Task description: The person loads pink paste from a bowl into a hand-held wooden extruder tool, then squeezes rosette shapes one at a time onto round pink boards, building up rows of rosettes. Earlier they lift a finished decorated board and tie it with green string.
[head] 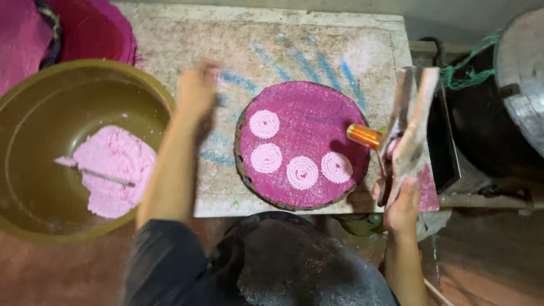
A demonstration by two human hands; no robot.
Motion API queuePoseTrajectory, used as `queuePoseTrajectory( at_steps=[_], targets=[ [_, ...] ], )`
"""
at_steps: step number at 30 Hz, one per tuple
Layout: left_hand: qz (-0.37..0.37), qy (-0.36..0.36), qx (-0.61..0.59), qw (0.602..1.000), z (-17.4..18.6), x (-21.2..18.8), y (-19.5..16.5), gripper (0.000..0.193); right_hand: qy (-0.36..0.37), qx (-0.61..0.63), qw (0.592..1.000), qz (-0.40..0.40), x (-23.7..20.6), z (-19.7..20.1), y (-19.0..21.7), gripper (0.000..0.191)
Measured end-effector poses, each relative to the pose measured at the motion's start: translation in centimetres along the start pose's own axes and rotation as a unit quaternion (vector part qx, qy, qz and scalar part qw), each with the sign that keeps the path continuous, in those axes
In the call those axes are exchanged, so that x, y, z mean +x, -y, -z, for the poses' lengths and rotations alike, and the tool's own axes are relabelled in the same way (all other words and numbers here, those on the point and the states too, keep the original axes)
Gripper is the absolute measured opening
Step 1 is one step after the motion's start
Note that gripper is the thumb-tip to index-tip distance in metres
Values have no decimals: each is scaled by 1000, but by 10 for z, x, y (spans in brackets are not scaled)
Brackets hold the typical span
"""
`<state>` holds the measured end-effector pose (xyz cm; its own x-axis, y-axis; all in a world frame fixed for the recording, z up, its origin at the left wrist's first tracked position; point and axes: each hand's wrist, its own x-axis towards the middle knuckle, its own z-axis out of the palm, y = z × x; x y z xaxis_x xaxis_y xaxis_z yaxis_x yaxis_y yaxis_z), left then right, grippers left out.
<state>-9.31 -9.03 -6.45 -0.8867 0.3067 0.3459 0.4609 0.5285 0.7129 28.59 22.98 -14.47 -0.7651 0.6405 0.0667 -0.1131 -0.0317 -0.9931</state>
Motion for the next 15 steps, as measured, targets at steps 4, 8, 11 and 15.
queuePoseTrajectory(
  at_steps=[4, 8, 11, 15],
  targets=[
    [22, -86, 127, 988, 103, -45, 39, 21, 10, 31, 999, 18, -2, 11, 1, 75],
    [189, 206, 254, 926, 133, -85, 78, 50, 34, 46, 998, 19, 5, 20, -1, 72],
    [207, 219, 257, 918, 119, -98, 74, 68, 77, 28, 997, -15, 18, 19, 2, 71],
    [44, 26, 232, 971, 87, -95, 9, 68, 170, -126, 976, -48, 39, -8, 31, 76]
  ],
)
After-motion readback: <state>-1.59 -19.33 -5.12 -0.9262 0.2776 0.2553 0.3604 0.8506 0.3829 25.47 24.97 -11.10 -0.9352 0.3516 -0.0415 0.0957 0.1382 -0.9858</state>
